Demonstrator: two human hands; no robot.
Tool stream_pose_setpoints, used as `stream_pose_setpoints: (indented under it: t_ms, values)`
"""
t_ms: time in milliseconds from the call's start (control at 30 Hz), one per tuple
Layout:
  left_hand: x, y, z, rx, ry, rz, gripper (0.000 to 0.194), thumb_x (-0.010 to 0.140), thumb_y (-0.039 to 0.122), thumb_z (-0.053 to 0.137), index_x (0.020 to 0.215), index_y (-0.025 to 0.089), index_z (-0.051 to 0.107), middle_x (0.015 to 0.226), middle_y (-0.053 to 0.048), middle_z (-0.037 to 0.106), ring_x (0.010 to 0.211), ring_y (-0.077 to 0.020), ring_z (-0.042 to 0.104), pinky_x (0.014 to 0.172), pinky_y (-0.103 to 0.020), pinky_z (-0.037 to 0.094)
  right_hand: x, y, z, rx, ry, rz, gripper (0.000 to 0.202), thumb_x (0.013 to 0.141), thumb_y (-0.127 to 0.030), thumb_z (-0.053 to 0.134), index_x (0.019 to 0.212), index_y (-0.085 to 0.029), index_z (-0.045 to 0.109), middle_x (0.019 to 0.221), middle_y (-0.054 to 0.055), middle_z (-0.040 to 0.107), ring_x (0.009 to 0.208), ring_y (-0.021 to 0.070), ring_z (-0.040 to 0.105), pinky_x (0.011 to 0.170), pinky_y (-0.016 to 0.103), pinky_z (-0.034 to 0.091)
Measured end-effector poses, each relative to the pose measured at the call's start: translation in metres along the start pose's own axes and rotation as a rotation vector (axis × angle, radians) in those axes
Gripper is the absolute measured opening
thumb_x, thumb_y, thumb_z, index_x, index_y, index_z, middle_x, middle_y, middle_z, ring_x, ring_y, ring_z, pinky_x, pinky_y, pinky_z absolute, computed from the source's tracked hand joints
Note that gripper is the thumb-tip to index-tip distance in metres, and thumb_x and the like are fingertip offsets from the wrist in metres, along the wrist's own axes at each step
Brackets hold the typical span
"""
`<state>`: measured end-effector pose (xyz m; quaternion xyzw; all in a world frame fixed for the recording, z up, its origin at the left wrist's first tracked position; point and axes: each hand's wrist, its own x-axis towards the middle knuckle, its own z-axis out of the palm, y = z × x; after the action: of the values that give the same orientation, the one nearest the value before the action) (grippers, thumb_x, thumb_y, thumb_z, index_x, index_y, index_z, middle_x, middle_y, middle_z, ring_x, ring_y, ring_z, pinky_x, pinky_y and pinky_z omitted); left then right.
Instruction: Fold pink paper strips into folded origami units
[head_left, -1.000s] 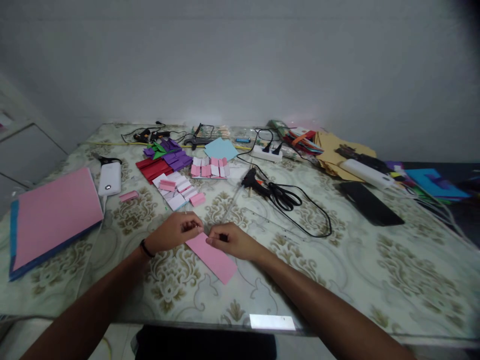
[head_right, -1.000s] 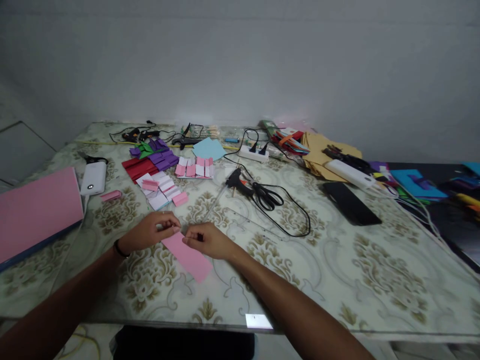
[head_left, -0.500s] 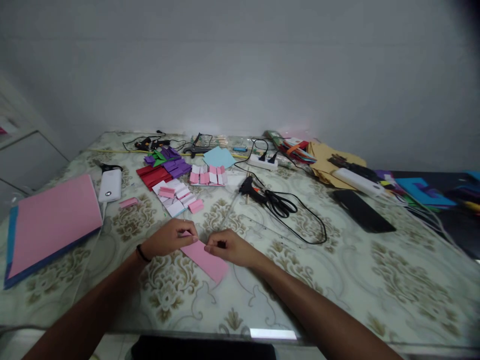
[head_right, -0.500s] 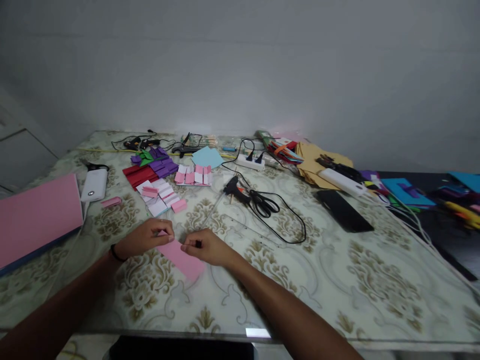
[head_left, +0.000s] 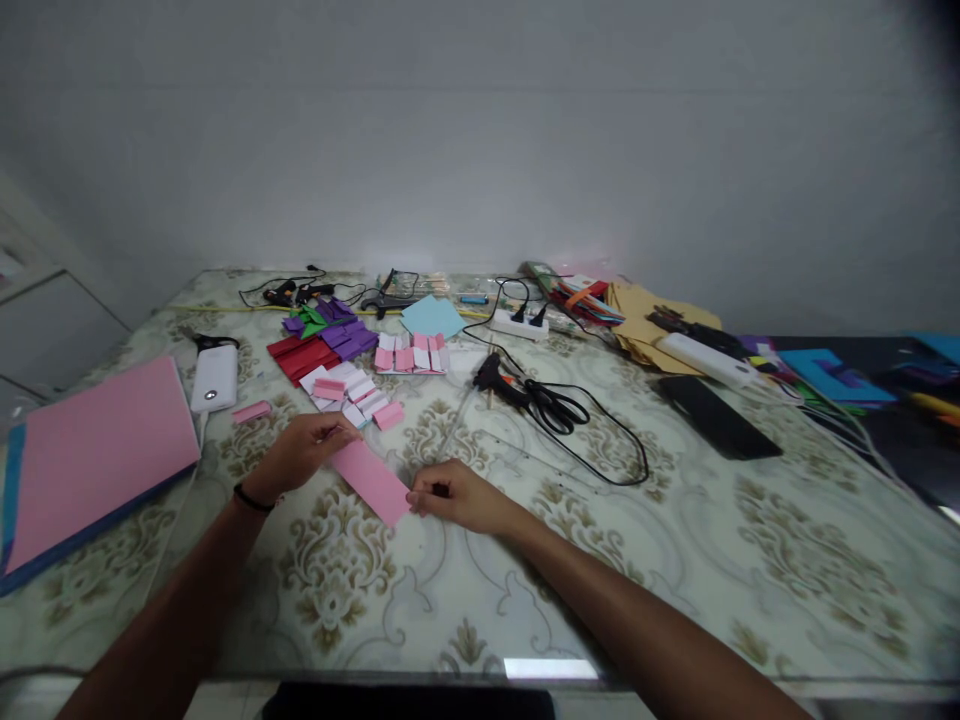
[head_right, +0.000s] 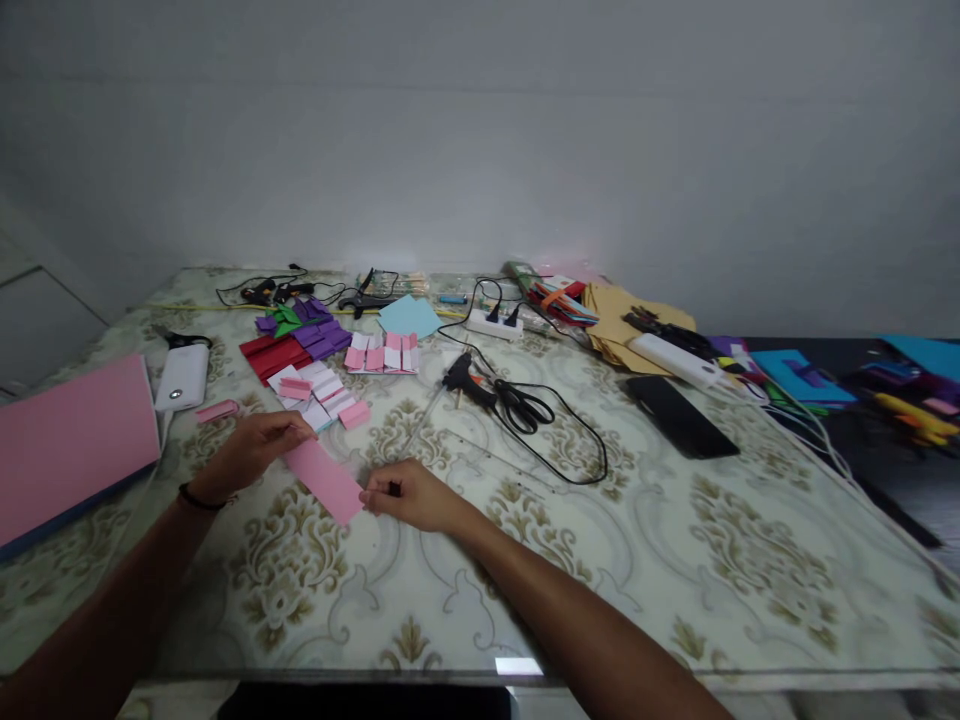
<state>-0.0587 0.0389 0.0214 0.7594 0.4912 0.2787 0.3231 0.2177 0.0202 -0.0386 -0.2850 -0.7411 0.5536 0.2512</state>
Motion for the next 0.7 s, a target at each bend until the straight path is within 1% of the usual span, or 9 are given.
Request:
stream_pose_setpoints:
  t_ms: [67,167,200,267,400,533,633,700]
  values:
    - [0.001,-0.005,-0.004,0.052,0.079,-0.050,0.038,0.094,0.045,0.049,0.080,0.015,0.067,0.081,-0.004,0.071,0.077,-0.0189,0.060,0.069,-0.027,0.042,0.000,0.001,0.000,0.013,-0.003,0.003,0.039,0.093,-0.046,0.063,0.074,-0.013,0.067,0.065,0.001,0.062,0.060,0.0100,0.050,0.059,0.021,0.038]
    - [0.002,-0.011,-0.009,0.103,0.234,-0.127,0.040,0.093,0.046,0.045,0.079,0.015,0.066,0.078,-0.004,0.068,0.078,-0.0202,0.059,0.068,-0.028,0.041,-0.001,0.001,0.000,0.039,-0.002,0.011,0.040,0.092,-0.049,0.064,0.076,-0.013,0.068,0.068,0.003,0.065,0.063,0.0115,0.055,0.061,0.022,0.041]
    - [0.002,-0.012,-0.010,0.099,0.266,-0.141,0.040,0.092,0.047,0.044,0.078,0.016,0.065,0.076,-0.003,0.067,0.077,-0.0201,0.058,0.068,-0.028,0.040,-0.001,0.001,0.000,0.053,0.002,0.013,0.041,0.092,-0.051,0.064,0.076,-0.013,0.068,0.069,0.003,0.065,0.065,0.0120,0.056,0.062,0.022,0.042]
    - [0.002,-0.012,-0.010,0.066,0.285,-0.160,0.040,0.091,0.048,0.044,0.077,0.016,0.063,0.072,-0.002,0.063,0.073,-0.0188,0.056,0.065,-0.028,0.039,-0.001,0.002,0.001,0.085,0.013,0.026,0.045,0.092,-0.055,0.062,0.077,-0.013,0.068,0.070,0.004,0.065,0.064,0.0120,0.056,0.061,0.022,0.042]
    - [0.001,-0.007,-0.004,0.005,0.228,-0.175,0.041,0.091,0.050,0.045,0.073,0.017,0.060,0.068,0.000,0.060,0.066,-0.0165,0.052,0.061,-0.027,0.039,0.001,0.000,0.002,0.126,0.068,0.070,0.050,0.097,-0.061,0.052,0.081,-0.014,0.064,0.068,0.001,0.059,0.056,0.0095,0.051,0.054,0.021,0.040]
    - [0.001,-0.002,0.005,-0.042,0.170,-0.143,0.039,0.092,0.048,0.044,0.072,0.017,0.058,0.064,0.001,0.057,0.062,-0.0154,0.052,0.058,-0.026,0.039,0.002,-0.003,0.002,0.202,0.164,0.059,0.052,0.098,-0.064,0.048,0.086,-0.015,0.060,0.076,0.000,0.058,0.056,0.0090,0.051,0.057,0.023,0.043]
    - [-0.001,0.000,0.016,-0.110,0.080,-0.175,0.041,0.097,0.048,0.040,0.073,0.019,0.055,0.052,0.004,0.050,0.049,-0.0136,0.048,0.051,-0.025,0.036,0.003,-0.005,0.001,0.269,0.159,0.056,0.057,0.098,-0.067,0.042,0.092,-0.015,0.062,0.078,0.001,0.059,0.056,0.0100,0.051,0.058,0.025,0.044]
    - [-0.003,0.003,0.024,-0.099,0.014,-0.201,0.042,0.099,0.047,0.039,0.071,0.019,0.052,0.048,0.005,0.050,0.046,-0.0129,0.048,0.050,-0.024,0.037,0.002,-0.006,0.000,0.241,0.126,0.056,0.059,0.099,-0.068,0.040,0.088,-0.014,0.063,0.074,0.001,0.059,0.057,0.0109,0.051,0.059,0.025,0.042]
